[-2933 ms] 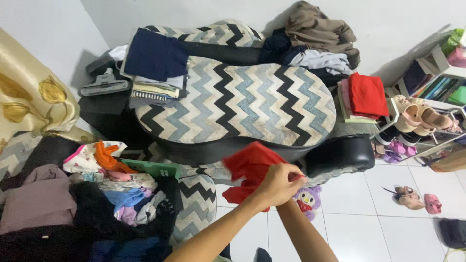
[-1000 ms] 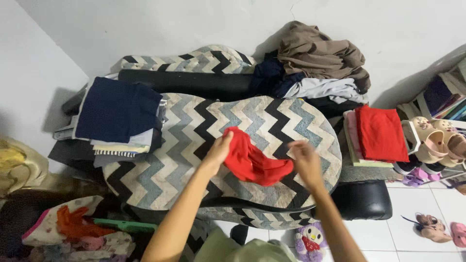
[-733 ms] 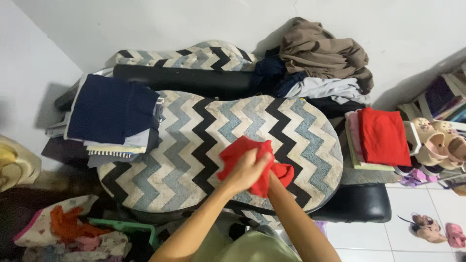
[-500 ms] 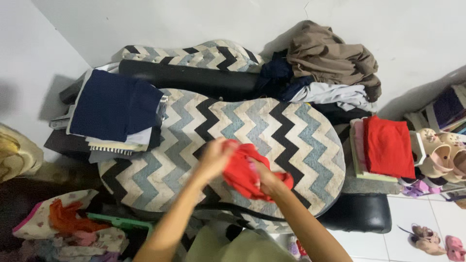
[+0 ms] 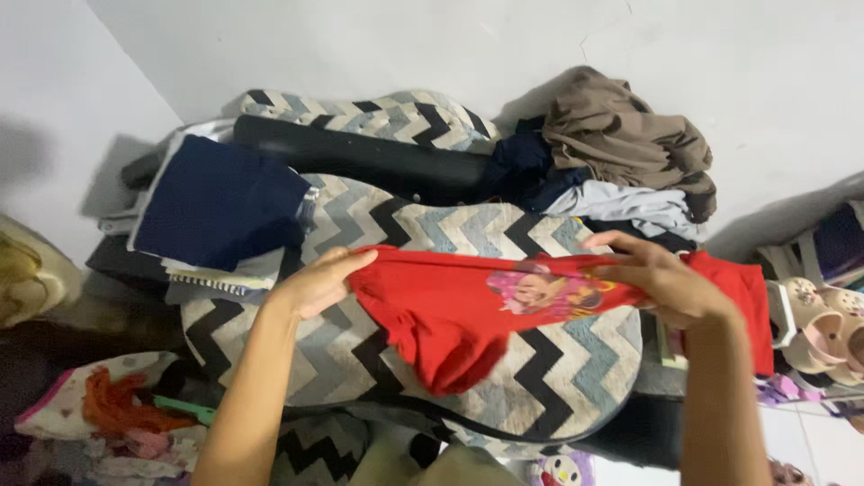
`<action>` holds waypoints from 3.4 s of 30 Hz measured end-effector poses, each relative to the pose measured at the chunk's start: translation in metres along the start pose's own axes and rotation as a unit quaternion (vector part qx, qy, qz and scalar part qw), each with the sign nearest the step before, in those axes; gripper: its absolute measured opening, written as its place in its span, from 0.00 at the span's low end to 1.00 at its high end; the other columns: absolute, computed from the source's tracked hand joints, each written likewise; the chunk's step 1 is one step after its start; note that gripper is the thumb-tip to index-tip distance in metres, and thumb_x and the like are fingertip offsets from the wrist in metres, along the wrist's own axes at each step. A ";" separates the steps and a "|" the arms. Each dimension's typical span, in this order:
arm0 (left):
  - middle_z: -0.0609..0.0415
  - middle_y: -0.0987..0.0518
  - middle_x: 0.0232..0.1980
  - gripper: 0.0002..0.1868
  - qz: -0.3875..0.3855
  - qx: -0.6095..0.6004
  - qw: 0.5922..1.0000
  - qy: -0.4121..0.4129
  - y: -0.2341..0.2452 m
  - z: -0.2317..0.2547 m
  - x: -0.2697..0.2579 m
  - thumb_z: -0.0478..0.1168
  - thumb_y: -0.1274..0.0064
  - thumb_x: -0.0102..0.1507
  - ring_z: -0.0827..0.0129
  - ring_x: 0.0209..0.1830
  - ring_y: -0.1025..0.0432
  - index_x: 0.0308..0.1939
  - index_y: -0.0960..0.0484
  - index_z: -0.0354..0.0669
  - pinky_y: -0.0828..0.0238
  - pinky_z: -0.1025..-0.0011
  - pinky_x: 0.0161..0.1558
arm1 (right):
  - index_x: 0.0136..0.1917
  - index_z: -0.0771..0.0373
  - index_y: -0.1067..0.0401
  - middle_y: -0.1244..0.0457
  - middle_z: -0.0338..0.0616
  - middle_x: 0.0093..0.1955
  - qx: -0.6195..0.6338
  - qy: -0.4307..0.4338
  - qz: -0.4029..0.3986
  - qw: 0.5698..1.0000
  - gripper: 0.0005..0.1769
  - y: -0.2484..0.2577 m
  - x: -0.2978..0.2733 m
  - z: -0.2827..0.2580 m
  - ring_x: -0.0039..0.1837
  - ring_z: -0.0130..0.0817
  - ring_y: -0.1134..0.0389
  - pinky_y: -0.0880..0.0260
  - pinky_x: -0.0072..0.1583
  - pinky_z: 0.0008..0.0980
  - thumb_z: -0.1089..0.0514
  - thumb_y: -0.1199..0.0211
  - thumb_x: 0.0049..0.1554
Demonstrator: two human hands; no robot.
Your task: The person folds several pieces of children's clothing one by one on a round table. They smooth and fold a red shirt, a patterned top, an orange shirt, a blue short, a polka-dotted short, and a purple short, stacking each folded item on the right side of the table.
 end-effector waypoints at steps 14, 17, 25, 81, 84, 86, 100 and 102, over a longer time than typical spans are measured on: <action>0.39 0.22 0.61 0.31 0.270 0.235 0.933 -0.029 0.111 -0.201 0.166 0.49 0.45 0.63 0.58 0.59 0.26 0.64 0.31 0.32 0.30 0.65 0.58 | 0.54 0.64 0.24 0.28 0.48 0.46 -0.130 0.216 0.176 0.951 0.14 -0.051 0.147 0.212 0.50 0.35 0.27 0.28 0.53 0.35 0.54 0.37 0.59; 0.38 0.21 0.56 0.28 0.285 0.262 0.922 -0.018 0.099 -0.228 0.153 0.45 0.37 0.60 0.57 0.52 0.25 0.56 0.26 0.29 0.28 0.64 0.53 | 0.53 0.63 0.24 0.27 0.46 0.45 -0.119 0.147 0.170 0.967 0.14 -0.095 0.105 0.235 0.48 0.35 0.26 0.26 0.51 0.33 0.53 0.37 0.59; 0.53 0.29 0.41 0.09 0.326 0.240 0.866 -0.293 0.040 -0.164 0.125 0.36 0.43 0.60 0.67 0.36 0.31 0.37 0.25 0.33 0.31 0.65 0.40 | 0.51 0.63 0.24 0.31 0.54 0.47 -0.323 0.344 0.141 0.870 0.18 -0.182 0.062 0.147 0.49 0.54 0.29 0.31 0.53 0.48 0.51 0.31 0.51; 0.49 0.19 0.57 0.31 0.108 0.071 0.957 -0.260 0.025 0.085 0.074 0.55 0.41 0.64 0.67 0.57 0.24 0.60 0.22 0.33 0.28 0.59 0.61 | 0.51 0.56 0.36 0.44 0.37 0.44 0.284 0.390 0.100 0.870 0.10 0.047 0.001 0.044 0.48 0.30 0.38 0.32 0.58 0.36 0.50 0.45 0.70; 0.61 0.17 0.52 0.29 0.161 0.129 0.969 -0.138 0.047 -0.040 0.060 0.57 0.44 0.62 0.76 0.50 0.21 0.59 0.20 0.41 0.22 0.72 0.50 | 0.50 0.59 0.33 0.38 0.39 0.45 0.237 0.208 0.124 0.941 0.08 0.011 0.020 0.163 0.49 0.31 0.36 0.33 0.54 0.35 0.53 0.42 0.68; 0.53 0.17 0.39 0.22 0.155 0.193 0.964 -0.100 0.053 -0.121 0.045 0.51 0.42 0.66 0.72 0.35 0.28 0.52 0.12 0.36 0.32 0.74 0.38 | 0.56 0.59 0.30 0.32 0.40 0.50 0.126 0.024 0.174 0.976 0.14 -0.017 0.016 0.252 0.52 0.32 0.31 0.30 0.55 0.34 0.51 0.43 0.61; 0.51 0.15 0.36 0.17 0.245 0.187 0.951 0.001 0.090 -0.254 0.029 0.44 0.44 0.65 0.68 0.31 0.20 0.48 0.19 0.32 0.23 0.69 0.36 | 0.43 0.61 0.18 0.27 0.51 0.40 -0.321 -0.059 0.175 0.929 0.12 -0.061 0.039 0.315 0.44 0.41 0.24 0.25 0.50 0.41 0.51 0.35 0.56; 0.50 0.14 0.36 0.17 0.235 0.242 0.941 0.019 0.085 -0.247 0.013 0.44 0.42 0.63 0.68 0.31 0.20 0.46 0.16 0.32 0.23 0.69 0.36 | 0.42 0.57 0.16 0.26 0.49 0.38 -0.344 -0.081 0.080 0.932 0.14 -0.056 0.037 0.333 0.42 0.38 0.23 0.24 0.50 0.38 0.53 0.41 0.59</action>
Point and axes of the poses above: each hand's wrist, its own x-axis towards the middle knuckle, its own y-axis out of the back of the hand, z = x × y, the point moved 8 cm from there along x, towards the middle knuckle
